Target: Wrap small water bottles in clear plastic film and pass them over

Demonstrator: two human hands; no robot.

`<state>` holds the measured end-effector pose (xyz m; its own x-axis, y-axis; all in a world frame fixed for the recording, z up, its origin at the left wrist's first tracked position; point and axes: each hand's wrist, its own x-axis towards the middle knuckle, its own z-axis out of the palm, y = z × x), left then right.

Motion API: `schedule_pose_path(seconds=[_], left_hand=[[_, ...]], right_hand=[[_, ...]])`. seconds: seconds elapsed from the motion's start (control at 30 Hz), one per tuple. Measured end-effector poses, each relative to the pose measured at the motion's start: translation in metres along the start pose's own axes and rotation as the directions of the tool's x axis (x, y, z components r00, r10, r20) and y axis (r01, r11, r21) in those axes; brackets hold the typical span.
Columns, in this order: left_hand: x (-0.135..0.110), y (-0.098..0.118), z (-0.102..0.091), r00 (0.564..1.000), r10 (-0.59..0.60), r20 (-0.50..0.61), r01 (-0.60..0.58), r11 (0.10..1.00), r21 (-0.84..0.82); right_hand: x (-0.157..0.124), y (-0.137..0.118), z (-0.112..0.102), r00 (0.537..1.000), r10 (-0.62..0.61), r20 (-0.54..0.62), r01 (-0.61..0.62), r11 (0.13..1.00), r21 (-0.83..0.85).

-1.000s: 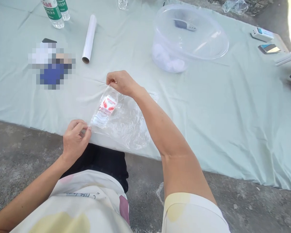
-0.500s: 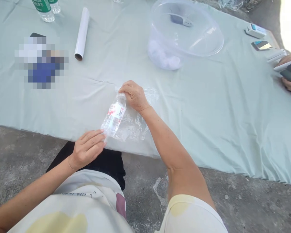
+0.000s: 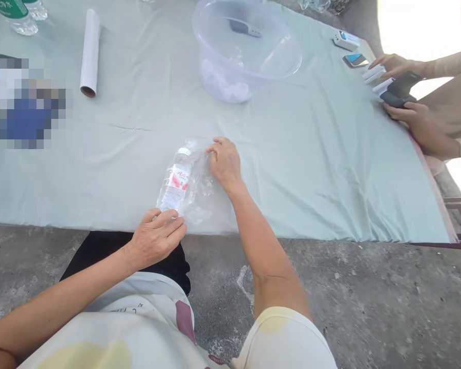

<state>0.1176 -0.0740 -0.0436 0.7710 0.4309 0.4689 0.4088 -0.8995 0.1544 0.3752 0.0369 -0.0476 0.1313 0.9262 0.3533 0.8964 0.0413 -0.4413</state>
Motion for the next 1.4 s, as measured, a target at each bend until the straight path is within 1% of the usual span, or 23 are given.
schedule_pose_path(seconds=[0.07,0.13,0.23,0.33,0.4,0.47,0.5,0.53,0.57,0.6,0.67,0.7,0.73,0.8,0.9,0.97,1.0,1.1,1.17,1.2,1.27,1.33,1.4], left_hand=[[0.008,0.003,0.001,0.999,0.046,-0.026,-0.045,0.999,0.030],[0.015,0.006,0.005,0.994,0.107,-0.032,-0.105,0.993,0.058],[0.025,0.012,0.015,0.982,0.189,0.006,-0.189,0.980,0.066],[0.035,0.020,0.024,0.962,0.264,0.073,-0.264,0.965,-0.005],[0.039,0.023,0.024,0.940,0.333,0.074,-0.318,0.934,-0.163],[0.042,0.023,0.019,0.932,0.363,-0.005,-0.339,0.865,-0.369],[0.042,0.021,0.015,0.945,0.319,-0.068,-0.314,0.835,-0.452],[0.042,0.018,0.011,0.968,0.215,-0.126,-0.250,0.825,-0.507],[0.042,0.014,0.008,0.985,0.059,-0.164,-0.138,0.837,-0.529],[0.042,0.009,0.006,0.977,-0.126,-0.172,0.018,0.853,-0.522],[0.044,-0.003,0.007,0.885,-0.447,-0.130,0.345,0.817,-0.461],[0.046,-0.007,0.010,0.834,-0.546,-0.083,0.466,0.776,-0.425],[0.049,-0.010,0.013,0.798,-0.602,-0.024,0.546,0.739,-0.395],[0.059,-0.009,0.021,0.776,-0.625,0.086,0.610,0.708,-0.356],[0.079,0.007,0.033,0.787,-0.589,0.185,0.616,0.734,-0.287],[0.093,0.023,0.039,0.803,-0.552,0.227,0.596,0.761,-0.257],[0.099,0.031,0.041,0.814,-0.526,0.247,0.578,0.776,-0.253],[0.109,0.047,0.047,0.847,-0.429,0.313,0.515,0.807,-0.288],[0.106,0.048,0.049,0.854,-0.402,0.330,0.505,0.792,-0.343],[0.103,0.045,0.050,0.862,-0.392,0.322,0.497,0.780,-0.380],[0.090,0.032,0.049,0.896,-0.361,0.257,0.442,0.763,-0.471],[0.073,0.011,0.043,0.944,-0.305,0.128,0.324,0.771,-0.549],[0.054,-0.014,0.033,0.973,-0.231,-0.013,0.183,0.802,-0.569]], right_hand=[[-0.014,-0.005,-0.019,0.990,0.105,-0.096,-0.102,0.994,0.033],[-0.032,-0.024,-0.033,0.977,0.189,-0.097,-0.173,0.973,0.150],[-0.056,-0.056,-0.038,0.953,0.283,0.112,-0.304,0.903,0.305],[-0.067,-0.069,-0.032,0.878,0.377,0.295,-0.468,0.808,0.359],[-0.067,-0.065,-0.028,0.836,0.404,0.371,-0.533,0.759,0.375],[-0.066,-0.059,-0.028,0.815,0.402,0.418,-0.556,0.745,0.369],[-0.065,-0.057,-0.029,0.813,0.398,0.425,-0.553,0.755,0.353],[-0.064,-0.056,-0.031,0.817,0.395,0.420,-0.542,0.773,0.328],[-0.064,-0.056,-0.034,0.825,0.397,0.403,-0.527,0.797,0.295],[-0.064,-0.056,-0.036,0.833,0.401,0.381,-0.511,0.821,0.255],[-0.066,-0.056,-0.040,0.841,0.418,0.345,-0.497,0.847,0.186],[-0.069,-0.055,-0.042,0.836,0.432,0.337,-0.506,0.845,0.171],[-0.072,-0.053,-0.044,0.827,0.450,0.336,-0.524,0.835,0.170],[-0.082,-0.044,-0.047,0.809,0.494,0.320,-0.563,0.806,0.180],[-0.095,-0.022,-0.051,0.784,0.573,0.239,-0.617,0.761,0.199],[-0.098,-0.006,-0.052,0.778,0.599,0.190,-0.628,0.729,0.272],[-0.096,0.001,-0.052,0.789,0.594,0.159,-0.611,0.726,0.315],[-0.083,0.012,-0.050,0.865,0.497,0.071,-0.479,0.775,0.412],[-0.072,0.013,-0.048,0.889,0.441,0.121,-0.441,0.753,0.489],[-0.067,0.012,-0.047,0.878,0.447,0.170,-0.461,0.695,0.552],[-0.061,0.007,-0.045,0.832,0.483,0.273,-0.523,0.517,0.678],[-0.058,-0.002,-0.044,0.801,0.475,0.363,-0.547,0.337,0.766],[-0.057,-0.018,-0.044,0.805,0.391,0.446,-0.552,0.218,0.805]])
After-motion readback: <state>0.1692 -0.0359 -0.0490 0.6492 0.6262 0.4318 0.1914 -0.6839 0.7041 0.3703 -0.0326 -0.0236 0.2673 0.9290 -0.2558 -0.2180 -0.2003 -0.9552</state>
